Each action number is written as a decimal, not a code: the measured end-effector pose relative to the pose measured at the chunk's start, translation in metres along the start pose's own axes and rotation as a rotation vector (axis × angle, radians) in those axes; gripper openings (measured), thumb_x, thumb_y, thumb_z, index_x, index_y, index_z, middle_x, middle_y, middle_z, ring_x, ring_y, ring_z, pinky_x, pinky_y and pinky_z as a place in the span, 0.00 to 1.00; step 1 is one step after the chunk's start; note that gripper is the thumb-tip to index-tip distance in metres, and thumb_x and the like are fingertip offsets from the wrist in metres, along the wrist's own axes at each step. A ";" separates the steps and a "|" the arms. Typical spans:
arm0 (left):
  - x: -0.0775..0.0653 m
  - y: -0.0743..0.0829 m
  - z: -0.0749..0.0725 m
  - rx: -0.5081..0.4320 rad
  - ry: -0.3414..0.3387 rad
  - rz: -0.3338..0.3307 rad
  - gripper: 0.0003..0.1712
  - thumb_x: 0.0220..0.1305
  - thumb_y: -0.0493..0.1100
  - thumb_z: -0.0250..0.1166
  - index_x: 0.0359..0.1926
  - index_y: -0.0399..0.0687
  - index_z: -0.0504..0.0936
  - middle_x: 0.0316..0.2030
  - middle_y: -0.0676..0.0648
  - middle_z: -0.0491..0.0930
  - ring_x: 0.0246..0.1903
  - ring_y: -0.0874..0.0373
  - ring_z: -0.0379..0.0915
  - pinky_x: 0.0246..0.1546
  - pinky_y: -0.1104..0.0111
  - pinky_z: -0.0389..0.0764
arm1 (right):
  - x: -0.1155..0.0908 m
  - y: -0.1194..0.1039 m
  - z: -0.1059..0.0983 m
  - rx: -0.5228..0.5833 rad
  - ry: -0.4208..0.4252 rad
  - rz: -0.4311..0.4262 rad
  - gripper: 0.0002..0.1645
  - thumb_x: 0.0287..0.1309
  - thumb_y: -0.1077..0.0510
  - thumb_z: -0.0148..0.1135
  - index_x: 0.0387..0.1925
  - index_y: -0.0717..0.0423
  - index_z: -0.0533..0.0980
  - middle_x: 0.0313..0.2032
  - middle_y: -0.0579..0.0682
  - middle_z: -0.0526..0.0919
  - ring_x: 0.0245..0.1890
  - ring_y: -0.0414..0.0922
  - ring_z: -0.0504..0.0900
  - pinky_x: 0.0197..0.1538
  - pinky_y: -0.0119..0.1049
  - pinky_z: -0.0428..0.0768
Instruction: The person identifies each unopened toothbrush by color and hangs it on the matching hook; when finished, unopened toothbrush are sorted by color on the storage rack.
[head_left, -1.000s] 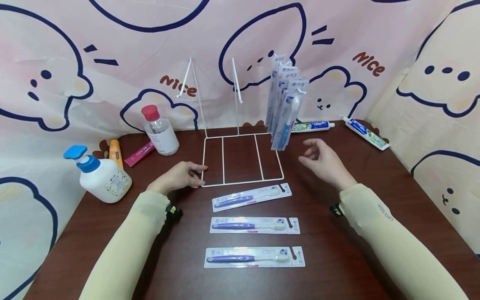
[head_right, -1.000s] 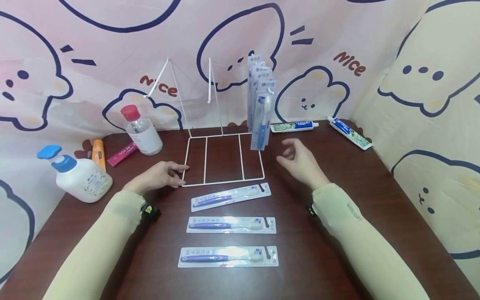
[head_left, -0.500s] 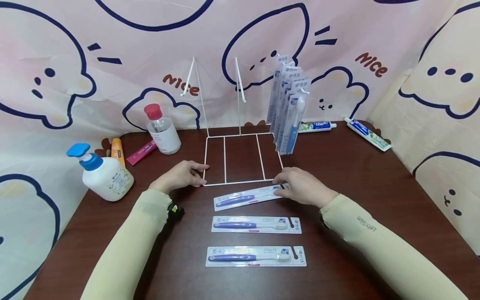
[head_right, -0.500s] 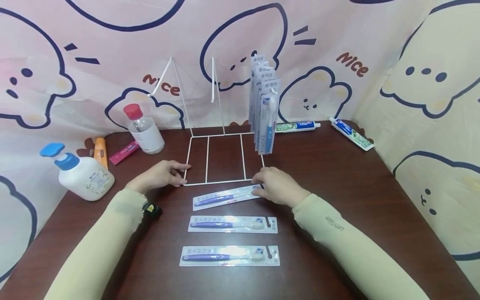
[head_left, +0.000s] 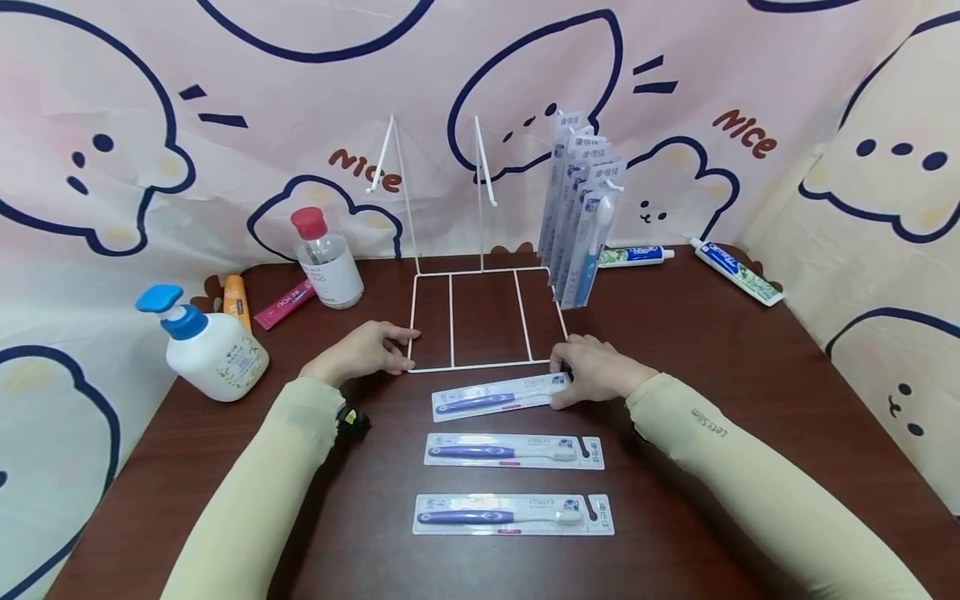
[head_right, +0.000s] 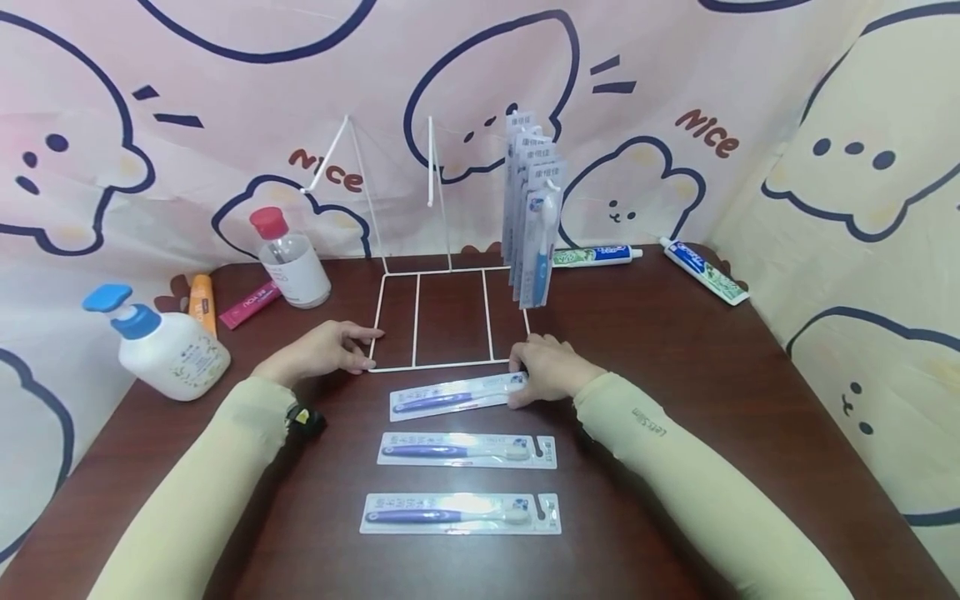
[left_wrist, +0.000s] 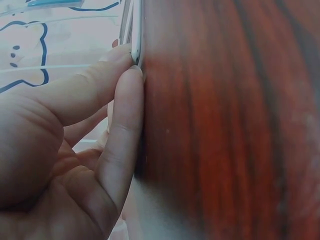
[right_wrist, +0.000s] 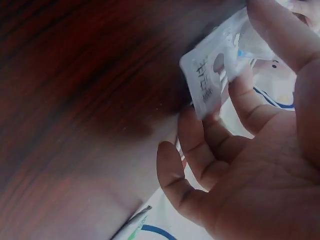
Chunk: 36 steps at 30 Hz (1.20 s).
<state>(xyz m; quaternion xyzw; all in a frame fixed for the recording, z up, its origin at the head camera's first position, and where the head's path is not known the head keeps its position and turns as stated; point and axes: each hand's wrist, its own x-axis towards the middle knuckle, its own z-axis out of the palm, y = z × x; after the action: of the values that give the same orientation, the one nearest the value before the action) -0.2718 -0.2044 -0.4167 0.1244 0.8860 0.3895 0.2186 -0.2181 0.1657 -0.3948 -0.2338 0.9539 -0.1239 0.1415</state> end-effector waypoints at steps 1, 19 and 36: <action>0.000 0.000 0.000 -0.003 0.002 0.000 0.33 0.49 0.41 0.71 0.58 0.50 0.74 0.33 0.45 0.79 0.29 0.53 0.76 0.30 0.65 0.77 | -0.001 0.001 -0.001 0.023 -0.008 0.004 0.27 0.35 0.39 0.74 0.33 0.45 0.71 0.31 0.44 0.72 0.35 0.46 0.69 0.41 0.45 0.67; -0.004 0.003 -0.001 -0.020 -0.011 -0.005 0.34 0.49 0.41 0.71 0.59 0.49 0.73 0.28 0.43 0.80 0.26 0.54 0.77 0.31 0.66 0.76 | -0.049 -0.011 -0.053 0.344 0.335 -0.078 0.23 0.38 0.39 0.71 0.40 0.36 0.78 0.44 0.39 0.78 0.41 0.43 0.73 0.45 0.42 0.73; -0.004 0.001 -0.002 -0.013 -0.015 -0.006 0.33 0.49 0.42 0.71 0.59 0.51 0.73 0.29 0.44 0.80 0.27 0.52 0.76 0.32 0.65 0.76 | -0.077 -0.027 -0.088 0.169 0.551 -0.262 0.17 0.42 0.51 0.73 0.38 0.40 0.79 0.38 0.33 0.78 0.33 0.35 0.74 0.34 0.31 0.77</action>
<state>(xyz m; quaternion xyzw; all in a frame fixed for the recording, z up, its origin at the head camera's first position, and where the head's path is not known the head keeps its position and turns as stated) -0.2694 -0.2062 -0.4137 0.1233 0.8821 0.3938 0.2272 -0.1701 0.1946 -0.2884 -0.2997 0.9045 -0.2786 -0.1203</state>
